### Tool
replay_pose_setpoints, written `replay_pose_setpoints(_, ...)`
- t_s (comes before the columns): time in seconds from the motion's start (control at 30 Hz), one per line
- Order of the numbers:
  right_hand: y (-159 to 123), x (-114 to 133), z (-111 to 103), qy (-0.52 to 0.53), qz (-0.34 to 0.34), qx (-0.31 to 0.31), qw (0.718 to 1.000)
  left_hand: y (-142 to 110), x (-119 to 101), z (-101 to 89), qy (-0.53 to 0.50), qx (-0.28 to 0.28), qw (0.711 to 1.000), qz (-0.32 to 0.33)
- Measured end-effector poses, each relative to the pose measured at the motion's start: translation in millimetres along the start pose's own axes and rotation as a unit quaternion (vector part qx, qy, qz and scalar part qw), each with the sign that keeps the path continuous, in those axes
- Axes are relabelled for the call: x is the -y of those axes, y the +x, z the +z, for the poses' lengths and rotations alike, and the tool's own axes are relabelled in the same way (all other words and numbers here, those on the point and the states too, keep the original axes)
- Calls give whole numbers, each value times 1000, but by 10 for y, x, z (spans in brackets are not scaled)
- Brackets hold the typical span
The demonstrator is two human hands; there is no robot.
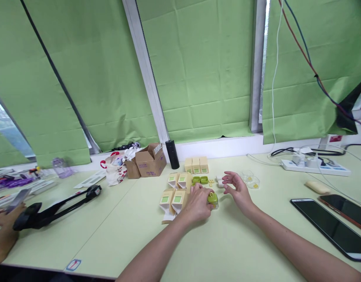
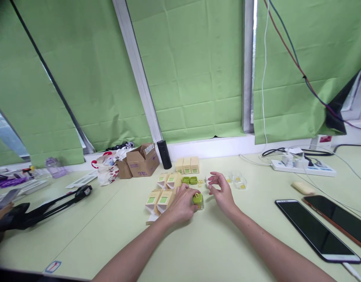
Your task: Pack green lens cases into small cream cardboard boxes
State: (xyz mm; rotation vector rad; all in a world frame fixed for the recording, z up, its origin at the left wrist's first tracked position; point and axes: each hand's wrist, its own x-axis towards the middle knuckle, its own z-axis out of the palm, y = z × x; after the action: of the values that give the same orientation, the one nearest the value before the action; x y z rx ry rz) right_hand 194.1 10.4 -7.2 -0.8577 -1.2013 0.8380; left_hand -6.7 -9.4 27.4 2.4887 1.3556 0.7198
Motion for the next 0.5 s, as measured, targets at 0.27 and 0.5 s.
replay_pose_setpoints(0.27, -16, 32, -5, 0, 0, 7, 1000, 21, 54, -212, 51, -39, 997, 41)
replay_pose_setpoints(0.5, -44, 37, 8, -15, -9, 8, 1000, -176, 56, -729, 316, -76, 943, -79)
